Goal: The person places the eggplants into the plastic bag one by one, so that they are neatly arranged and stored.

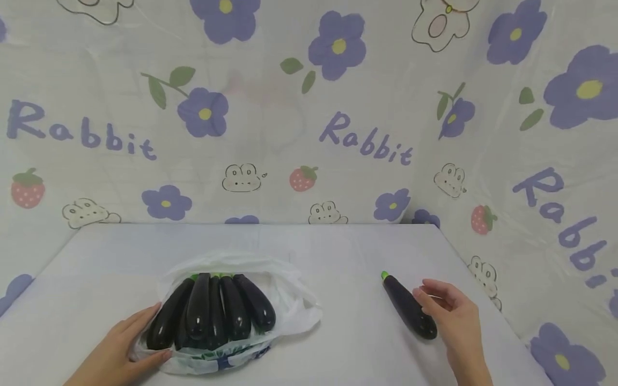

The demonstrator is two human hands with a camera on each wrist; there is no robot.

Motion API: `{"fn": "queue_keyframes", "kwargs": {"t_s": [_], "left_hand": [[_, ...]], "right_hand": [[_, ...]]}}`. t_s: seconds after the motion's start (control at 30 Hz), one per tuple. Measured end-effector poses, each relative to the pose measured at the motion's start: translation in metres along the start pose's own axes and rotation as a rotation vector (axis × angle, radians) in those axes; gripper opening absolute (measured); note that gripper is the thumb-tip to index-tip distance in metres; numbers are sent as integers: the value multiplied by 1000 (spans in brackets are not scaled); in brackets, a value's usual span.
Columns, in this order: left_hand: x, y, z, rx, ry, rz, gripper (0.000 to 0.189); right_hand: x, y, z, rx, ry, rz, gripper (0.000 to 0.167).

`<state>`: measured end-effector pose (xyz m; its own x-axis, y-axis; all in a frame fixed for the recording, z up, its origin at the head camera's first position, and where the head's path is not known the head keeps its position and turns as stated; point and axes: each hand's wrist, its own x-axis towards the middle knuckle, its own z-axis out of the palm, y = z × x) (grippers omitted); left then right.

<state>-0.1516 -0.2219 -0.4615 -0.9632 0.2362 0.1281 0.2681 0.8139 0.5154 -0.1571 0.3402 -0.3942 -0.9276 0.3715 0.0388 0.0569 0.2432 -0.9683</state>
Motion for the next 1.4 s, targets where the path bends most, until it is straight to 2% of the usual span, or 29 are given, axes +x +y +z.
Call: {"fn": "queue_keyframes", "kwargs": {"t_s": [0.1,0.2,0.3,0.5,0.67,0.97,1.2,1.4], "left_hand": [[-1,-1,0,0,30,17,98],[-2,-2,1,9,54,28,97],[-3,-2,2,20,63,19,97],[-4,0,2,30,55,5,99],[-3,1,2,31,57,8,98],[-2,1,2,27,53,18,96],[-2,3,2,41,-3,-33,101],[-1,3,2,40,9,-40,103]], "right_hand": [[3,3,-6,-57,36,14,47],[6,7,-12,-171,29,33,55],[8,13,-17,-222,17,56,61],[14,25,-22,-223,-48,136,69],[16,32,-21,-277,-112,177,75],[16,37,-21,-270,-128,210,76],[16,38,-19,-241,-145,223,78],[16,39,-19,-245,-161,216,77]]}}
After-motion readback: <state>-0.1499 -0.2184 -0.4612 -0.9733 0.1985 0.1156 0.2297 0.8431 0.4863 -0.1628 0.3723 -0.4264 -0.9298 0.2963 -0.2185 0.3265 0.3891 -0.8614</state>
